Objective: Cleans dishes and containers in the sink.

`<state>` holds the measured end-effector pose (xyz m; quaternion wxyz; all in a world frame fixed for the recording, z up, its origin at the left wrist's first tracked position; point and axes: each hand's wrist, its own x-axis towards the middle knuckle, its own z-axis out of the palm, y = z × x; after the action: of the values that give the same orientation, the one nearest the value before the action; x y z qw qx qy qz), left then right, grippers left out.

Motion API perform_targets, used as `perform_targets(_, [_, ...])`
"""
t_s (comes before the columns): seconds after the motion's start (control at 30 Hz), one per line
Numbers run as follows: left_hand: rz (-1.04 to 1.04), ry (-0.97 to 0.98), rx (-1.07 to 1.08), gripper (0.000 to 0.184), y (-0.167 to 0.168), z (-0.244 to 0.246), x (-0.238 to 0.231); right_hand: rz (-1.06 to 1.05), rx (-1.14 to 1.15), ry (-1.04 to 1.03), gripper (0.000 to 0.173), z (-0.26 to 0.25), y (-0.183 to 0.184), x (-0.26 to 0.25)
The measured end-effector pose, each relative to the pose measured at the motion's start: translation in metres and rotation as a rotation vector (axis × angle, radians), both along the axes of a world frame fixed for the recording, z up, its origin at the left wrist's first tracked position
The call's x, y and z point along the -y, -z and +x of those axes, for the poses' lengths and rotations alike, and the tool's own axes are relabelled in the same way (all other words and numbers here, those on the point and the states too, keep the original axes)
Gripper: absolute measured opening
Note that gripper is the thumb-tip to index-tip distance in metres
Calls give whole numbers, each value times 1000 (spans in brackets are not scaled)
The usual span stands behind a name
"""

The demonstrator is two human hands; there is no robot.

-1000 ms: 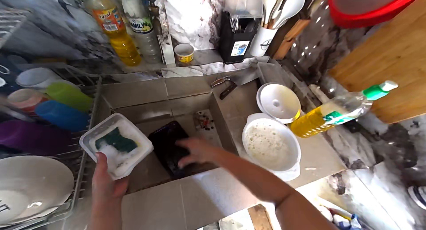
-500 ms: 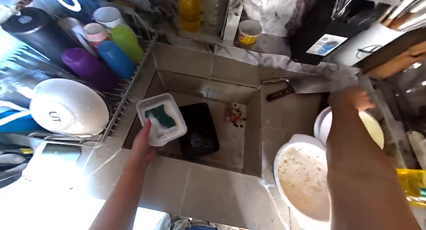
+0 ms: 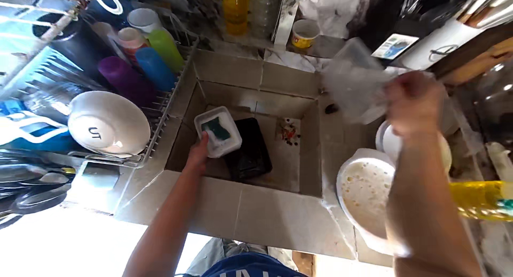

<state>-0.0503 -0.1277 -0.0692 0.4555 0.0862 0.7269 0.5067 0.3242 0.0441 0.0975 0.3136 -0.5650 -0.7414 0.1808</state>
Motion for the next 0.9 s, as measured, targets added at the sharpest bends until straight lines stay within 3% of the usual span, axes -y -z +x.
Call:
perform_targets(0.13, [28, -20, -35, 62, -9, -9, 5, -342, 244, -81, 36, -85, 55, 65])
perform_targets(0.23, [30, -24, -40, 61, -21, -14, 10, -601, 587, -149, 60, -125, 112, 93])
perform_targets(0.33, [56, -28, -47, 60, -26, -22, 13, -670, 537, -264, 81, -171, 123, 114])
perform_targets(0.43, [105, -31, -50, 60, -25, -27, 16, -839, 468, -411, 72, -226, 156, 123])
perform_targets(0.53, [120, -39, -57, 60, -37, -30, 18, -907, 461, -464, 47, -256, 167, 124])
perform_targets(0.63, [130, -35, -60, 60, -52, -31, 23, -787, 202, -306, 44, -250, 146, 111])
perform_targets(0.73, [178, -52, -52, 60, -63, -29, 24, -713, -321, -108, 39, -222, 153, 84])
perform_targets(0.9, [200, -49, -46, 59, -74, -26, 26, -910, -976, 221, 35, -209, 174, 75])
